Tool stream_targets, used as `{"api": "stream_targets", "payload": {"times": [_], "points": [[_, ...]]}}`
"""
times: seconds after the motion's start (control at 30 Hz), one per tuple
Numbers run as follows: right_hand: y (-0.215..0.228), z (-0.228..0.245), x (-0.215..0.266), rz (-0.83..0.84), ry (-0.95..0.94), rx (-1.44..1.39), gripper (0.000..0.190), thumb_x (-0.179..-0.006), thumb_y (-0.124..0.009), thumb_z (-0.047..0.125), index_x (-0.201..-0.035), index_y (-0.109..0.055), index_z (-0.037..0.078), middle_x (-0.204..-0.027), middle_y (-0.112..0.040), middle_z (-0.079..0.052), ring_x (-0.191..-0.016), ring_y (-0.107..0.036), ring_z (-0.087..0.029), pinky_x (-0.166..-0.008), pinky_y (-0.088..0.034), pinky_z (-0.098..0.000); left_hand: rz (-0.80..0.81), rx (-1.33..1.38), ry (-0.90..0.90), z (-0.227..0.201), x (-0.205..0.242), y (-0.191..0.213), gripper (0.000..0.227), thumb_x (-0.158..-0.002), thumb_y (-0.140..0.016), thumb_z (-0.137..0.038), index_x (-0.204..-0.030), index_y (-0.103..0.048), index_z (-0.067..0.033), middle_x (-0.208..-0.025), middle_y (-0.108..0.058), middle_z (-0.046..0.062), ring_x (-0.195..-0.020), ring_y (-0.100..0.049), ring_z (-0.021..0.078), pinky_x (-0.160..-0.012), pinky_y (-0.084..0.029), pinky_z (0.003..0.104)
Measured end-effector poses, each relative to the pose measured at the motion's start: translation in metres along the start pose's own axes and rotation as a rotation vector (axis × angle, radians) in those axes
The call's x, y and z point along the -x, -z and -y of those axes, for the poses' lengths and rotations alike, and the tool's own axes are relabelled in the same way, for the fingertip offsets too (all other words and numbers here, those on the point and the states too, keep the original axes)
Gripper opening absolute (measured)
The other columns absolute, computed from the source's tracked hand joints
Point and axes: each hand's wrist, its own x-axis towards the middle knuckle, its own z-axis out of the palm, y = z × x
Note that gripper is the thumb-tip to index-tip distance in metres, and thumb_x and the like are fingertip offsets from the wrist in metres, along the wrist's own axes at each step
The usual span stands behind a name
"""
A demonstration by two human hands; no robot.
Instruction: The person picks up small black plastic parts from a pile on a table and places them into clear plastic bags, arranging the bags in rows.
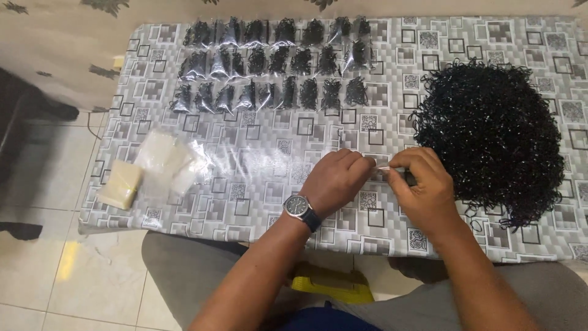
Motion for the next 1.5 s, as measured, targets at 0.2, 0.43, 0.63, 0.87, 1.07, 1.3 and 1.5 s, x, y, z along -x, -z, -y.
{"api": "stream_targets", "payload": {"times": [0.2, 0.43, 0.63, 0.87, 1.07, 1.3, 1.5], "points": [[-0.001, 0.009, 0.004, -0.023, -0.119, -0.067, 0.009, -0.091, -0.077, -0.005, -0.097, -0.073, 0.000, -0.099, -0.074, -0.016, -0.109, -0.071, -0.040, -0.093, -0.054, -0.0467, -0.002, 0.031, 0.029, -0.001, 0.000, 0.002, 0.009, -0.094, -0.070, -0.016, -0.093, -0.062, -0.0111, -0.074, -0.062, 0.003, -0.074, -0.067, 0.0231, -0.063, -0.055, 0.037], [0.004, 0.016, -0.001, 0.020, -0.204, -0.187, 0.011, -0.089, -0.078, -0.002, -0.099, -0.072, -0.003, -0.102, -0.074, -0.021, -0.109, -0.070, -0.044, -0.091, -0.053, -0.0516, 0.030, 0.068, 0.045, 0.003, 0.004, -0.007, 0.027, -0.093, -0.074, -0.018, -0.116, -0.062, -0.0119, -0.081, -0.062, 0.004, -0.075, -0.067, 0.0232, -0.065, -0.055, 0.037], [0.006, 0.011, 0.001, 0.080, -0.195, -0.218, 0.009, -0.088, -0.078, 0.001, -0.096, -0.076, 0.000, -0.100, -0.076, -0.020, -0.107, -0.071, -0.045, -0.090, -0.054, -0.0511, 0.051, 0.095, 0.032, 0.001, 0.003, -0.009, 0.045, -0.091, -0.077, -0.018, -0.130, -0.056, -0.0112, -0.088, -0.061, 0.006, -0.078, -0.066, 0.0267, -0.066, -0.056, 0.040], [0.012, 0.014, -0.002, 0.108, -0.386, -0.413, 0.013, -0.090, -0.076, 0.006, -0.102, -0.076, 0.001, -0.112, -0.075, -0.019, -0.110, -0.068, -0.027, -0.094, -0.052, -0.0474, 0.144, 0.154, 0.056, -0.006, 0.000, 0.005, 0.052, -0.098, -0.068, -0.019, -0.145, -0.047, -0.0146, -0.096, -0.058, 0.008, -0.072, -0.065, 0.0274, -0.063, -0.057, 0.041], [0.004, 0.021, -0.002, 0.155, -0.424, -0.364, 0.008, -0.090, -0.075, 0.008, -0.097, -0.076, 0.003, -0.110, -0.076, -0.019, -0.108, -0.072, -0.031, -0.093, -0.052, -0.0464, 0.171, 0.166, 0.063, -0.004, 0.007, 0.001, 0.052, -0.101, -0.064, -0.022, -0.149, -0.043, -0.0174, -0.098, -0.056, 0.008, -0.070, -0.066, 0.0293, -0.059, -0.057, 0.043], [0.012, 0.022, -0.004, 0.088, -0.463, -0.312, 0.009, -0.092, -0.071, 0.003, -0.100, -0.076, 0.003, -0.100, -0.077, -0.015, -0.101, -0.068, -0.017, -0.096, -0.051, -0.0403, 0.132, 0.080, -0.015, -0.002, 0.010, -0.002, 0.057, -0.101, -0.067, -0.026, -0.152, -0.041, -0.0249, -0.116, -0.059, 0.010, -0.081, -0.071, 0.0275, -0.067, -0.059, 0.041], [0.007, 0.019, -0.002, 0.165, -0.386, -0.450, 0.005, -0.088, -0.076, 0.001, -0.089, -0.073, -0.003, -0.094, -0.075, -0.021, -0.099, -0.069, -0.026, -0.091, -0.053, -0.0463, 0.095, 0.134, -0.020, -0.004, 0.007, 0.002, 0.055, -0.103, -0.065, -0.024, -0.153, -0.040, -0.0208, -0.118, -0.059, 0.014, -0.080, -0.071, 0.0335, -0.066, -0.059, 0.044]]}}
